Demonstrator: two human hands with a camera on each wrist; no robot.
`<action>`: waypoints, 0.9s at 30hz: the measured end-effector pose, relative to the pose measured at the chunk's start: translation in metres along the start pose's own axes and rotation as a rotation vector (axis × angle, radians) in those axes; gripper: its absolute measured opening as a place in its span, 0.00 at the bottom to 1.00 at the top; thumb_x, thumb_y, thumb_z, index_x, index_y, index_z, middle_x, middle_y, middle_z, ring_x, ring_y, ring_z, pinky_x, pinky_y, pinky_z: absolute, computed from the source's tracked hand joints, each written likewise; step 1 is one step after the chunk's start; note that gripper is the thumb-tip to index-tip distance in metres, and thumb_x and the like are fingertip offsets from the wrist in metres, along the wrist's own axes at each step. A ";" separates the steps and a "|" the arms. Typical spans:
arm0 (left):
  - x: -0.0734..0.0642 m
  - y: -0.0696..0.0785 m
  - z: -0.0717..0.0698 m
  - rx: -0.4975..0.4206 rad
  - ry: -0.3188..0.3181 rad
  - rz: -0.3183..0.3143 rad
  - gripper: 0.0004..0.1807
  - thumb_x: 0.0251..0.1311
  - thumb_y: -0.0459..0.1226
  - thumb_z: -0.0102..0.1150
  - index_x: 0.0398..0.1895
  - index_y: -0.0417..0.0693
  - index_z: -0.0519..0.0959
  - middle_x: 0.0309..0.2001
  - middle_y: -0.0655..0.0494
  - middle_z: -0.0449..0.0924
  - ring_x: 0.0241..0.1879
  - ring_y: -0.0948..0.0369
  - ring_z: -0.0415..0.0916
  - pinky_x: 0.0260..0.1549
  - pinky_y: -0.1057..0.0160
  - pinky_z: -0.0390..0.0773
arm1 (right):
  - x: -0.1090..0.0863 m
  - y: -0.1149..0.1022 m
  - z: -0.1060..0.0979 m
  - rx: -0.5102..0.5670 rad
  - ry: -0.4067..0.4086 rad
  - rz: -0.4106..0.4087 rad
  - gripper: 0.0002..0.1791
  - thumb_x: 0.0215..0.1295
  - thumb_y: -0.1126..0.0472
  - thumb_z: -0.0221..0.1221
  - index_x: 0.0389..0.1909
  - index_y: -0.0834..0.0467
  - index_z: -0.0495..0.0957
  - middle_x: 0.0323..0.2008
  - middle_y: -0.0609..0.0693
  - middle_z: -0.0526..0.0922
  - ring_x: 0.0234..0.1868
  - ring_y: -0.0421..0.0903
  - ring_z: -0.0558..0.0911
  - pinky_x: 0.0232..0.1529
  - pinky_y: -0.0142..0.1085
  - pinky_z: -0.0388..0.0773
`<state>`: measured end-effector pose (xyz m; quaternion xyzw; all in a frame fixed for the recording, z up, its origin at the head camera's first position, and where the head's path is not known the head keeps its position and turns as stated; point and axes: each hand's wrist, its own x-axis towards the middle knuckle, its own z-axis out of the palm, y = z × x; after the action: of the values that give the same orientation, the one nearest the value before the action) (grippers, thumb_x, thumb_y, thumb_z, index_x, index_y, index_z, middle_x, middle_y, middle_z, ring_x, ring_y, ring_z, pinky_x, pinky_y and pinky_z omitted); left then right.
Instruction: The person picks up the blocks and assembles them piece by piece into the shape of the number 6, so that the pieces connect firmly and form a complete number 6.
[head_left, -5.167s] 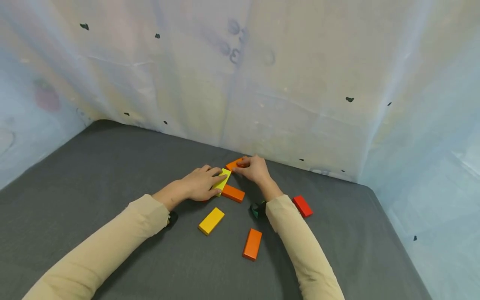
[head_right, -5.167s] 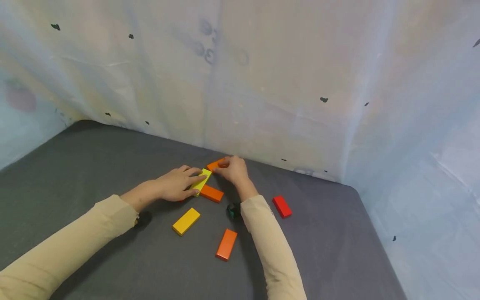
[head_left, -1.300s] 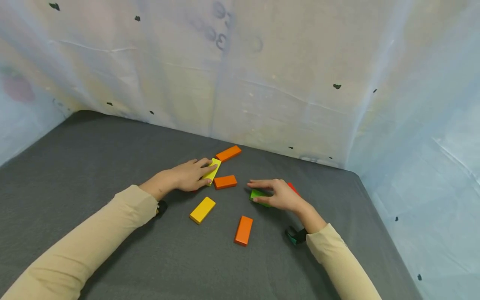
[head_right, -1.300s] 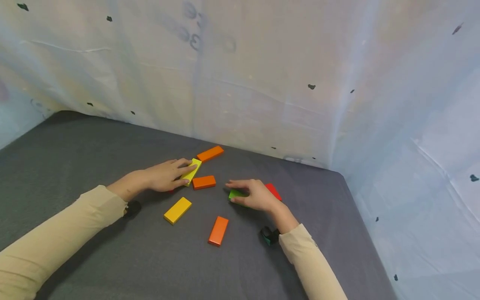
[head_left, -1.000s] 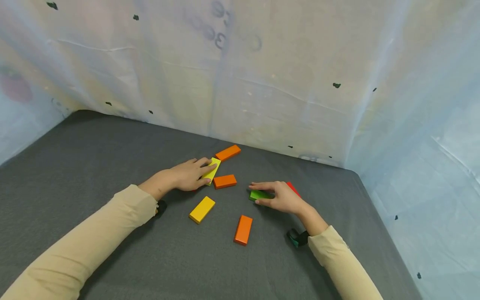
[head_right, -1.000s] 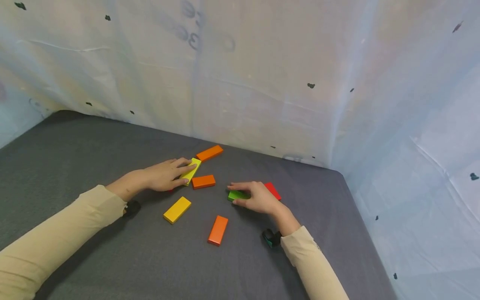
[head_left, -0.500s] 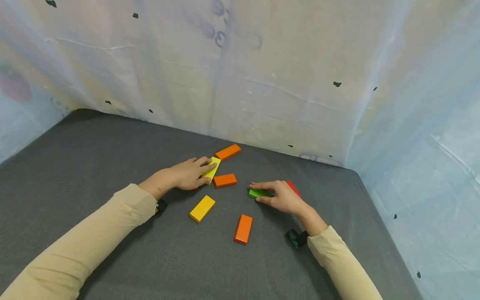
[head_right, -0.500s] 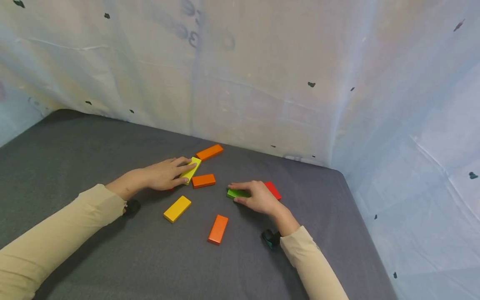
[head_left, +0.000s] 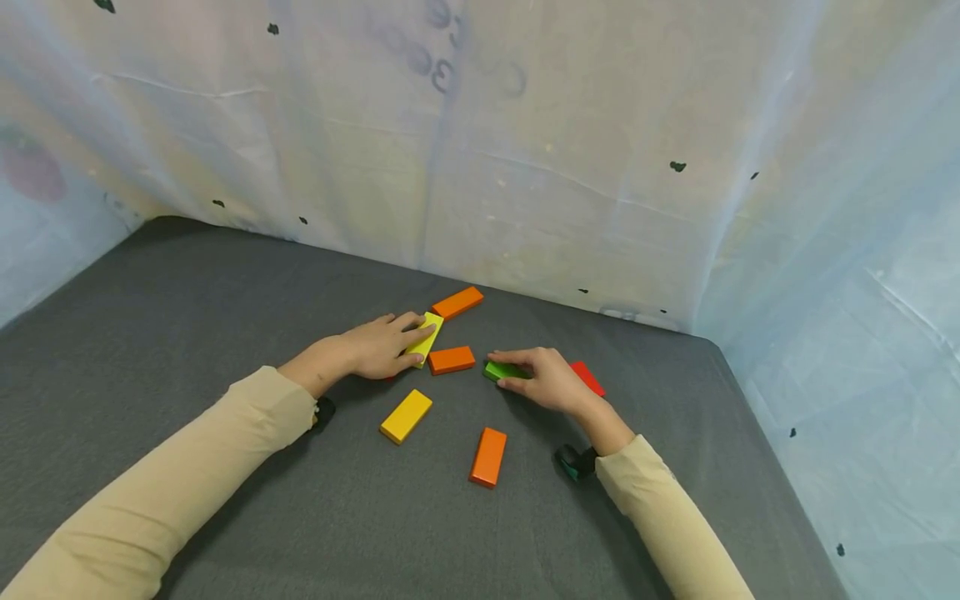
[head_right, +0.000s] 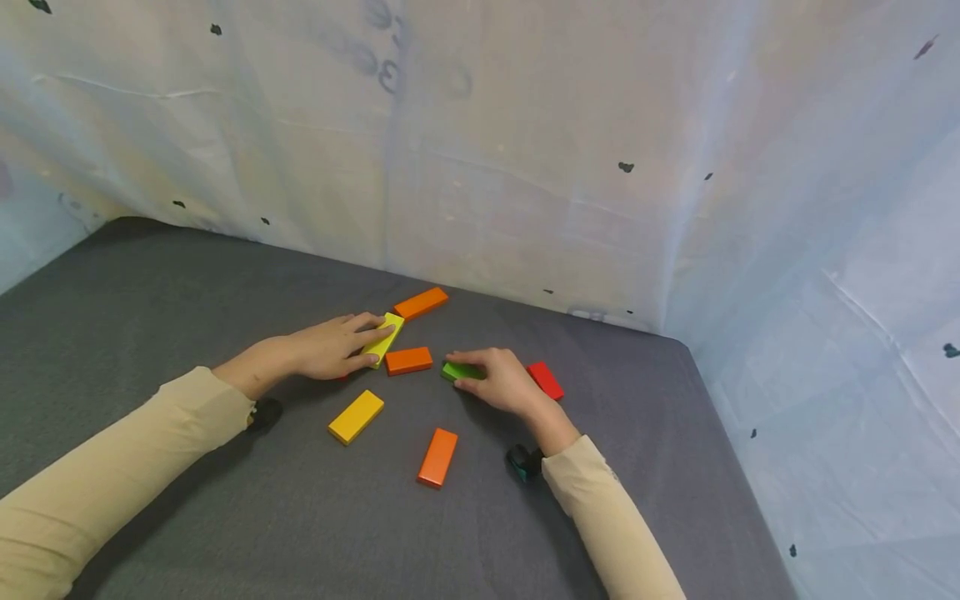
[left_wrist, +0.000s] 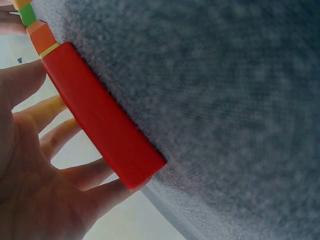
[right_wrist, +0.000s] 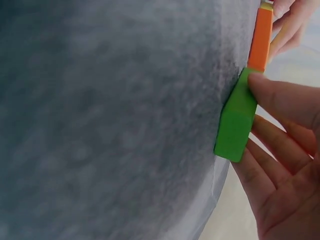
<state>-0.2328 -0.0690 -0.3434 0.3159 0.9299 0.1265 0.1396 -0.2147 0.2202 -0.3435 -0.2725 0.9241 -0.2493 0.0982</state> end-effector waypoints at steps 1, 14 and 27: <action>0.000 0.000 0.000 0.000 0.000 -0.001 0.31 0.74 0.45 0.43 0.76 0.46 0.52 0.75 0.42 0.47 0.69 0.31 0.48 0.66 0.35 0.54 | 0.002 0.000 0.000 -0.006 0.003 0.001 0.24 0.64 0.60 0.62 0.62 0.53 0.75 0.60 0.52 0.77 0.59 0.49 0.77 0.57 0.46 0.76; 0.000 0.000 -0.001 0.001 -0.005 -0.003 0.32 0.74 0.46 0.43 0.76 0.47 0.52 0.74 0.42 0.48 0.69 0.31 0.49 0.65 0.35 0.56 | 0.014 -0.006 0.001 -0.008 0.014 0.019 0.24 0.64 0.60 0.62 0.62 0.52 0.75 0.60 0.53 0.77 0.59 0.50 0.77 0.57 0.47 0.75; 0.000 0.001 0.000 0.010 0.001 -0.010 0.32 0.74 0.46 0.43 0.76 0.48 0.51 0.74 0.42 0.48 0.69 0.32 0.51 0.65 0.35 0.57 | 0.015 -0.008 0.003 -0.006 0.010 0.014 0.24 0.64 0.60 0.62 0.62 0.53 0.75 0.60 0.54 0.77 0.58 0.50 0.78 0.57 0.46 0.76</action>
<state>-0.2327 -0.0684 -0.3435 0.3117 0.9322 0.1212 0.1382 -0.2226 0.2049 -0.3425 -0.2649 0.9273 -0.2471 0.0945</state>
